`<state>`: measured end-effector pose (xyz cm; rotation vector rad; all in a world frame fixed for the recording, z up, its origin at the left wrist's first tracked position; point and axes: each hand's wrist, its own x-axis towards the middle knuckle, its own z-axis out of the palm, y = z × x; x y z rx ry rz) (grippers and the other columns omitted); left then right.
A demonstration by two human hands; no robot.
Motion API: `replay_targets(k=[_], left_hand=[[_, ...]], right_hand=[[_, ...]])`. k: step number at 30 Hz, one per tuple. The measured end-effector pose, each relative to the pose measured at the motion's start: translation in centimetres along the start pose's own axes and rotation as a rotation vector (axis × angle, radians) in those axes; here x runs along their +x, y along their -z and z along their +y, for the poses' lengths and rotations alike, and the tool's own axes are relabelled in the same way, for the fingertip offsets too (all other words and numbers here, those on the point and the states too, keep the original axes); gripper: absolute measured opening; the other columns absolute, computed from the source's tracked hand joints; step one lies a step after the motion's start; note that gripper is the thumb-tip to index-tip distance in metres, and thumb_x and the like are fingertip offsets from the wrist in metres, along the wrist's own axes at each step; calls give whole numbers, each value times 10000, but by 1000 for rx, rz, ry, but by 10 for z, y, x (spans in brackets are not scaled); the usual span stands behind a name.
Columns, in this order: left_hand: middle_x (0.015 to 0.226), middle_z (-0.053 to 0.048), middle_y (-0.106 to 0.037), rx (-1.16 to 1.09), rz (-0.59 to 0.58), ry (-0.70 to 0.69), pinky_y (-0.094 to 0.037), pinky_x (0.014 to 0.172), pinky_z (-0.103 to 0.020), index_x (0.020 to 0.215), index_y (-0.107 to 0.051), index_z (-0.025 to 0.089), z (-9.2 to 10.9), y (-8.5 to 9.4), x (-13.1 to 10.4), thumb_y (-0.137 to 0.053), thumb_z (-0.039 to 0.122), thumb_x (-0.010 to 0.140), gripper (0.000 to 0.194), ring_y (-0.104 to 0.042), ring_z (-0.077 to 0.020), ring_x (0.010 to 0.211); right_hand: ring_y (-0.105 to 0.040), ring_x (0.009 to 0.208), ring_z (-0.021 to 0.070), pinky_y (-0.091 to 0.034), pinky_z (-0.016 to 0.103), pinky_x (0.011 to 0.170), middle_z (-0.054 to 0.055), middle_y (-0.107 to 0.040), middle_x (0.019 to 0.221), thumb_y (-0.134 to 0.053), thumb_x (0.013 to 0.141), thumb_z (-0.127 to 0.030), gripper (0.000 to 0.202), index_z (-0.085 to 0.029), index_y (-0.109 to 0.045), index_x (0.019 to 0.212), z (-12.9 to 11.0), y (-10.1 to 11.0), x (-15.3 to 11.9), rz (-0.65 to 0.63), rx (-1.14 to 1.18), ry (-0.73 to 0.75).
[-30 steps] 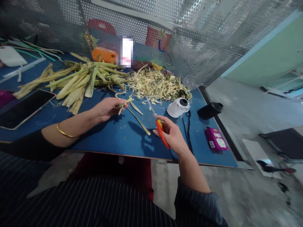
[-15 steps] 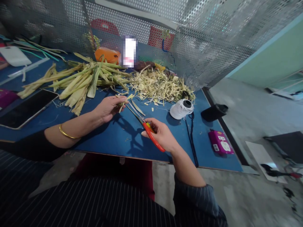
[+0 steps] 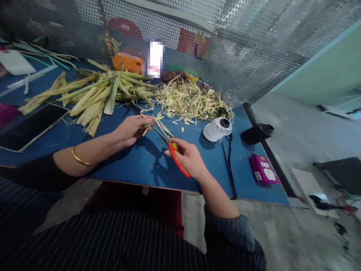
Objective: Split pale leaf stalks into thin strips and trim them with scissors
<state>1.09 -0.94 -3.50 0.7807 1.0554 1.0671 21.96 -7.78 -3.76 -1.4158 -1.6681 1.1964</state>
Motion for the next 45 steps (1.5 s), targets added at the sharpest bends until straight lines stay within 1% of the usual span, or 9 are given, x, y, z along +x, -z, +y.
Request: replay_targets(k=[11,20,24,27,29,33,36,39,45], left_hand=[[746,2,-650,16,-4,-10,-428,553,-191,733,-658,140,0,0,0,-724,162,654,105,-530,-65,584],[765,-10,-656,15,-1,-16,-451,561,-205,759,-670,134,-4,3,4,-724,166,661,117,-538,-68,575],[750,-4,-661,-18,-10,-2,-458,555,-187,749,-667,131,-5,4,5,-752,143,644,136,-552,-63,573],[739,-4,-671,-34,-13,20,-456,535,-179,767,-661,132,-2,4,4,-749,137,668,132,-559,-59,551],[789,-22,-695,-32,-15,24,-465,543,-180,811,-668,133,1,4,4,-736,154,703,129,-592,-68,583],[930,-50,-715,-12,-114,12,-471,576,-165,894,-692,141,3,5,2,-786,216,694,233,-647,-83,709],[933,-63,-711,17,-204,16,-478,615,-174,878,-696,133,0,5,1,-816,256,671,268,-651,-87,732],[908,-68,-707,24,-254,-4,-493,668,-206,841,-695,126,-3,4,-1,-811,272,677,249,-659,-104,752],[823,-29,-681,76,-192,-36,-480,646,-214,817,-715,145,-6,5,-1,-780,250,699,171,-634,-89,682]], right_hand=[[-523,673,134,-471,283,677,16,-623,772,-714,721,-493,591,-132,-664,1187,10,-5,-1,53,-78,35],[-540,671,144,-460,282,656,7,-643,768,-653,773,-504,559,-156,-655,1211,18,-6,-1,101,-252,89],[-534,665,144,-454,276,647,2,-620,739,-635,788,-501,502,-161,-674,1156,17,-7,-2,92,-269,95],[-522,667,136,-449,272,646,4,-607,757,-659,776,-486,475,-170,-659,1131,13,-7,-1,126,-218,106],[-481,603,114,-428,257,579,-13,-563,710,-675,763,-478,458,-184,-637,1113,9,-5,-1,193,-109,98],[-411,475,80,-365,236,445,-51,-493,647,-737,696,-479,485,-224,-589,1081,-6,7,1,308,100,96],[-498,508,93,-414,249,456,-28,-572,747,-775,648,-492,521,-251,-551,1052,-20,14,11,281,139,142],[-579,593,130,-477,282,517,2,-633,818,-772,633,-531,549,-262,-521,1041,-30,11,29,236,141,181],[-564,529,114,-473,289,505,-13,-634,770,-761,627,-557,531,-245,-525,987,-33,-15,57,131,205,151]])
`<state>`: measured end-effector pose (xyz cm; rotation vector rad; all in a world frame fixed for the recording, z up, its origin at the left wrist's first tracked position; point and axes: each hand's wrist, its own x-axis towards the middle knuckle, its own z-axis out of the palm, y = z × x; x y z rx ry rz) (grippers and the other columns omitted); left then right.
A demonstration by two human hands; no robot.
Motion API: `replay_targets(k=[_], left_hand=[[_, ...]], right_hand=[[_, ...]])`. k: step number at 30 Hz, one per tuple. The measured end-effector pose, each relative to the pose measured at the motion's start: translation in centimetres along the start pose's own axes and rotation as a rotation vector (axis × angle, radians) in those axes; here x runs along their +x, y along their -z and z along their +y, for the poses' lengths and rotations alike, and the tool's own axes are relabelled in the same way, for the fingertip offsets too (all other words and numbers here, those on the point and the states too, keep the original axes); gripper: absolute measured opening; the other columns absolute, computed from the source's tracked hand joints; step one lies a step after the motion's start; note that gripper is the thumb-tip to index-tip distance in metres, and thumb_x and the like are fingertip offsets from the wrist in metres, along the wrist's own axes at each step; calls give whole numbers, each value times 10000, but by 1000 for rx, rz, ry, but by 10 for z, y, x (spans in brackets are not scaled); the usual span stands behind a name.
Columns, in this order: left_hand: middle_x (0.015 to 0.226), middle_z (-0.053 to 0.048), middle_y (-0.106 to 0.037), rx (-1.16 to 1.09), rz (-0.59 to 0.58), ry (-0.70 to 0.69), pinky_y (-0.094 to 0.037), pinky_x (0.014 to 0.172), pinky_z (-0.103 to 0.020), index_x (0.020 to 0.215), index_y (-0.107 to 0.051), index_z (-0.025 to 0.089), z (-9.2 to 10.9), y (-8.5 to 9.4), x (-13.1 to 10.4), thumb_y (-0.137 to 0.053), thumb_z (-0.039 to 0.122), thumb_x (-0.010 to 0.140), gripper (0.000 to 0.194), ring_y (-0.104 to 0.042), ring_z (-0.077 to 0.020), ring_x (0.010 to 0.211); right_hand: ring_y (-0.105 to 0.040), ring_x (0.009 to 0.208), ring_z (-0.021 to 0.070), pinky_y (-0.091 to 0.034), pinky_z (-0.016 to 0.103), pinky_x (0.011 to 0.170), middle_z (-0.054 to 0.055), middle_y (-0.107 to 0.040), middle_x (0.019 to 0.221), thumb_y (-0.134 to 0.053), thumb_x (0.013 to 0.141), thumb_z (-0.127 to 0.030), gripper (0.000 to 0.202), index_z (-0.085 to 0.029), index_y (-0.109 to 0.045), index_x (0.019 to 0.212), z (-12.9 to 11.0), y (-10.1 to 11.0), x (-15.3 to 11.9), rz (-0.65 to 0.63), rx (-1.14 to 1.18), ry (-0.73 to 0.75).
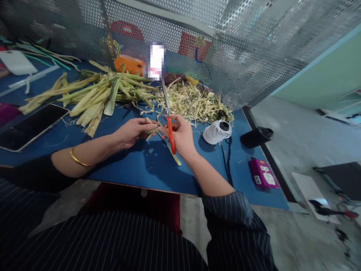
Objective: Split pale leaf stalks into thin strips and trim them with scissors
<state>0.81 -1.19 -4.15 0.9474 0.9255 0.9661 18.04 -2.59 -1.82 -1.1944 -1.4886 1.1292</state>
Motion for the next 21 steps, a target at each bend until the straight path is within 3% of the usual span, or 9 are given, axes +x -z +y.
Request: replay_targets(k=[7,12,16,21], left_hand=[[799,-50,-682,89,-1,-41,-477,629,-228,860,-733,143,-6,-2,1,-776,324,707,241,-598,-94,657],[856,-83,-701,125,64,-61,-481,643,-248,822,-745,149,-6,-5,0,-690,490,767,350,-626,-133,728],[748,-44,-692,298,58,-182,-462,680,-275,810,-758,165,-9,-4,0,-791,427,662,303,-588,-131,681],[825,-52,-730,412,90,-287,-452,767,-315,816,-773,173,-11,-5,1,-771,358,686,226,-598,-154,746]], right_hand=[[-541,504,101,-402,270,448,-12,-600,779,-742,684,-490,452,-248,-523,996,17,-2,-2,-19,53,-50],[-528,520,103,-416,273,464,-28,-556,751,-720,703,-508,462,-262,-482,1012,24,1,-2,80,41,-24],[-508,495,96,-399,258,442,-44,-539,724,-734,687,-522,484,-268,-466,999,25,-1,-3,132,96,17],[-508,503,105,-417,269,464,-49,-547,681,-751,678,-500,481,-259,-481,995,27,-6,-6,124,107,54]])
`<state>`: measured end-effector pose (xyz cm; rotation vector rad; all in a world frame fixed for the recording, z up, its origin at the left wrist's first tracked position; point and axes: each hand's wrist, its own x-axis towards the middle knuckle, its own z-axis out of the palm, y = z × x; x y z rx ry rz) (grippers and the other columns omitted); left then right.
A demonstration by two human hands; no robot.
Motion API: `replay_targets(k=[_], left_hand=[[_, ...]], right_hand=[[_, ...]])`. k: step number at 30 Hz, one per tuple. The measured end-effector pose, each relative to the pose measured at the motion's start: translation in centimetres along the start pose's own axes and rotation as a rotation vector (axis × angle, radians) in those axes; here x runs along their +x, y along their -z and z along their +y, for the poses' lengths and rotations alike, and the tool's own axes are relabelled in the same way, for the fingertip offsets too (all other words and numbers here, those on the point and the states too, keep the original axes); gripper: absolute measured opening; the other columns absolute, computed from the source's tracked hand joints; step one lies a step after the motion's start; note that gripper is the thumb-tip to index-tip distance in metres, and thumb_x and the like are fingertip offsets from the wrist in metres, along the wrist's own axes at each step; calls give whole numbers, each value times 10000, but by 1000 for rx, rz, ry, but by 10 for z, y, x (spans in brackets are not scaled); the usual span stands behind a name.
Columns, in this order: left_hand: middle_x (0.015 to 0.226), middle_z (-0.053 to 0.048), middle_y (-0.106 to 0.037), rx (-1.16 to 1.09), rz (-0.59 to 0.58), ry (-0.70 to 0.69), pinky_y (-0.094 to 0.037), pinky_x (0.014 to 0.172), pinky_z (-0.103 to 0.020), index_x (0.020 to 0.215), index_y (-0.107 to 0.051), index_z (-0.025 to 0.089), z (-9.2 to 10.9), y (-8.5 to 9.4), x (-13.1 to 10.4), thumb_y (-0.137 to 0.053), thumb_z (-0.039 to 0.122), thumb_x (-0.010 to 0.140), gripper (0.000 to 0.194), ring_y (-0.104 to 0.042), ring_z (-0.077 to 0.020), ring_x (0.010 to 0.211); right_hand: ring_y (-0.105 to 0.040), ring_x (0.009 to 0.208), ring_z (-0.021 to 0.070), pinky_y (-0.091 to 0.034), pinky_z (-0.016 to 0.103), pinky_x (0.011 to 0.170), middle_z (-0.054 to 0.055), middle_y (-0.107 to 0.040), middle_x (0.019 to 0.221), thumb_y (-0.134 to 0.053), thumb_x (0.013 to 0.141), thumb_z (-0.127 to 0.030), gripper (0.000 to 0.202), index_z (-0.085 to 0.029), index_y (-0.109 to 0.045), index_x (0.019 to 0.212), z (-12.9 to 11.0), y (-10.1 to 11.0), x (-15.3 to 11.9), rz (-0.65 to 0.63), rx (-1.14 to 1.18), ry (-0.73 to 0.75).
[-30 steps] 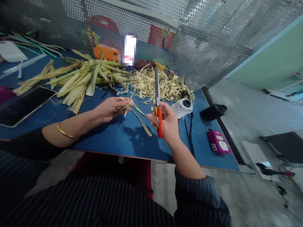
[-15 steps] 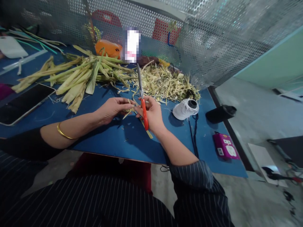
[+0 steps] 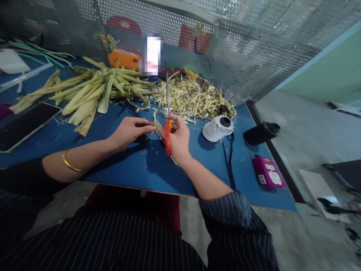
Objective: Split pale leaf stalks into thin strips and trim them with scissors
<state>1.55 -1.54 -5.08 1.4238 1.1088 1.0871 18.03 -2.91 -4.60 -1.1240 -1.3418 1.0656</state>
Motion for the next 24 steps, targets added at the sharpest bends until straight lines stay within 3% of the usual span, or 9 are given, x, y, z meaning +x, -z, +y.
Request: replay_targets(k=[4,9,14,24], left_hand=[[758,-33,-716,-100,12,44,-446,746,-298,815,-771,167,3,2,1,-775,292,684,182,-582,-132,697],[815,-55,-726,-352,59,150,-463,762,-296,837,-768,163,5,8,7,-816,277,636,237,-618,-146,747],[809,-49,-726,-486,66,201,-448,755,-265,809,-765,175,6,12,11,-796,250,671,160,-633,-132,772],[812,-19,-704,-493,20,157,-415,687,-223,834,-747,189,-1,9,13,-779,307,711,173,-605,-101,746]], right_hand=[[-495,507,104,-447,286,505,-45,-554,671,-771,658,-483,498,-232,-524,1009,-4,9,5,-73,-68,13],[-454,563,95,-397,255,540,-61,-506,641,-802,623,-441,533,-195,-575,1038,-18,38,10,-169,-265,26],[-469,579,100,-407,262,560,-41,-533,680,-781,645,-441,560,-171,-603,1101,-20,58,11,-274,-435,-32],[-492,512,98,-443,257,495,-22,-573,651,-789,592,-468,648,-139,-662,1136,-24,49,8,-327,-380,-219]])
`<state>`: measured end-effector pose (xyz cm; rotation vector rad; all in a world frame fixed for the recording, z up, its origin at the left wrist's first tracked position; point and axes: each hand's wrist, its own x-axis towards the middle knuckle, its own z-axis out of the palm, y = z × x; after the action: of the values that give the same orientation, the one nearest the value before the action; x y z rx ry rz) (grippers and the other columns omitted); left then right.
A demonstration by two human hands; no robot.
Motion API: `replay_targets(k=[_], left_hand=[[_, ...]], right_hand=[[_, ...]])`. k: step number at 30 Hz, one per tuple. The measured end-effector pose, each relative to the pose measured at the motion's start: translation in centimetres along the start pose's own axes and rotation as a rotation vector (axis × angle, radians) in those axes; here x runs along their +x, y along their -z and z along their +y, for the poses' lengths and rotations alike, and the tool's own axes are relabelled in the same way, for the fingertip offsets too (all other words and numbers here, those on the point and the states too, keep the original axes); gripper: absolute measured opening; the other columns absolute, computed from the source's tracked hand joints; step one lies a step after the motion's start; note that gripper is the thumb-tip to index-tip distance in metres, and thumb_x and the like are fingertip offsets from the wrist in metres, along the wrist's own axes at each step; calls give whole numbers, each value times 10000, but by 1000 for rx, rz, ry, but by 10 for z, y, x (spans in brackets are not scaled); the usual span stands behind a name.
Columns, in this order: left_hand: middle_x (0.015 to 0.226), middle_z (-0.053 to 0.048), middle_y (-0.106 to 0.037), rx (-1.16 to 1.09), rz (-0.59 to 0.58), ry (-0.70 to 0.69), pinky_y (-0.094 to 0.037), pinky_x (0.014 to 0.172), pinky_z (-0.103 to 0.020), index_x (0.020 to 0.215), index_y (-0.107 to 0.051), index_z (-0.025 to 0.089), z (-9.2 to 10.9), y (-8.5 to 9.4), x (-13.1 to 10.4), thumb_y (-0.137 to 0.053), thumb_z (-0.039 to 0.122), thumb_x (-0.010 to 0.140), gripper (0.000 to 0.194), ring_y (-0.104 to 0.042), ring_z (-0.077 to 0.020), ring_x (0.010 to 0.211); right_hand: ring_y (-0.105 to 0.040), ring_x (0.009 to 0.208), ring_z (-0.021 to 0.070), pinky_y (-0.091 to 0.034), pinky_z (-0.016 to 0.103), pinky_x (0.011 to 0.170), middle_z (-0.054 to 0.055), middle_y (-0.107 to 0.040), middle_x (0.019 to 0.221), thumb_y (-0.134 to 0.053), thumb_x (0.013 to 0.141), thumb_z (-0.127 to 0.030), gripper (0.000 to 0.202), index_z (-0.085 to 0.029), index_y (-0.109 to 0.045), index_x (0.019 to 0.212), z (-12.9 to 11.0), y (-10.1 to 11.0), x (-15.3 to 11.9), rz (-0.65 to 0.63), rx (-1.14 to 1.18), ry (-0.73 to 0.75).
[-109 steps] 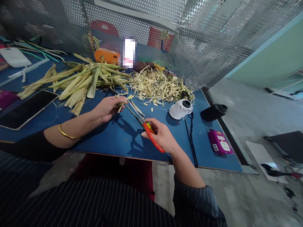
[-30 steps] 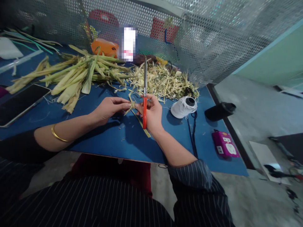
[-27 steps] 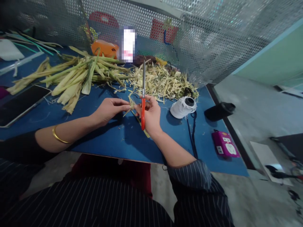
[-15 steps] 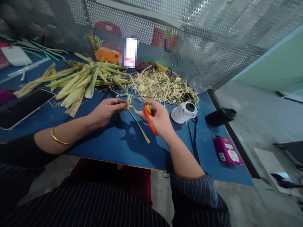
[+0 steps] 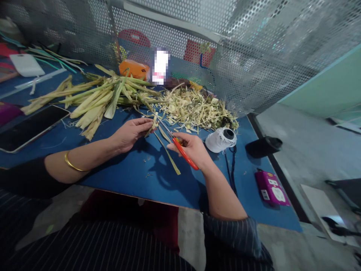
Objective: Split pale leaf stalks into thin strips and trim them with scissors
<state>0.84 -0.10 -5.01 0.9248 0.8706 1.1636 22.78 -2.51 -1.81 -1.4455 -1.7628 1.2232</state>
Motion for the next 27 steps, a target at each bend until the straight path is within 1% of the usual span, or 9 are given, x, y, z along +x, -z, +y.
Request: replay_targets(k=[6,10,13,16,18,21,22,24,27], left_hand=[[789,-10,-686,36,10,2,-402,691,-215,799,-734,190,1,-1,-2,-769,301,717,142,-588,-92,744],[799,-7,-683,69,6,4,-409,717,-228,817,-731,193,1,0,-2,-767,309,714,159,-584,-97,751],[795,-10,-680,98,10,-10,-411,707,-243,839,-728,188,0,1,-2,-772,315,703,191,-563,-99,716],[758,-8,-669,114,20,-35,-415,683,-252,821,-731,188,0,0,-1,-783,308,687,187,-534,-99,672],[759,-13,-673,96,34,-42,-426,691,-261,797,-735,192,1,0,-1,-794,289,674,167,-540,-104,674],[798,-15,-687,25,48,-35,-440,713,-263,781,-730,196,3,0,0,-814,261,650,168,-575,-107,699],[803,-12,-688,-9,51,-19,-442,715,-260,783,-724,195,4,0,1,-817,251,646,175,-586,-106,707],[799,-8,-686,-89,67,5,-446,712,-249,773,-705,185,7,1,2,-813,219,646,171,-603,-104,719],[835,-11,-693,-183,92,-25,-451,709,-228,766,-685,161,11,3,4,-791,149,652,156,-604,-94,735]], right_hand=[[-414,506,87,-377,259,496,-37,-505,590,-763,626,-484,639,-95,-672,1125,0,-1,-1,-4,-43,30],[-394,569,91,-347,258,539,-28,-509,637,-772,628,-457,585,-115,-695,1096,1,1,-2,32,-106,43],[-416,625,101,-352,258,574,-11,-544,701,-769,645,-444,463,-142,-723,993,0,2,-3,53,-169,103],[-398,600,94,-333,248,548,-18,-522,667,-745,676,-460,381,-151,-711,897,-2,1,-4,60,-198,151],[-377,558,87,-320,244,521,-35,-487,620,-734,684,-479,412,-154,-686,932,-2,0,-5,100,-157,150],[-368,519,86,-325,243,495,-50,-451,592,-697,712,-531,501,-157,-641,1040,-3,-2,-6,155,-62,148],[-378,525,90,-334,243,495,-46,-455,610,-677,730,-549,525,-162,-625,1080,-4,-2,-7,142,-36,160],[-412,567,101,-355,242,504,-21,-482,688,-632,767,-579,564,-182,-589,1165,-5,-1,-9,69,9,205],[-454,622,112,-382,244,523,17,-513,806,-564,812,-611,582,-201,-555,1225,-7,3,-15,-115,58,291]])
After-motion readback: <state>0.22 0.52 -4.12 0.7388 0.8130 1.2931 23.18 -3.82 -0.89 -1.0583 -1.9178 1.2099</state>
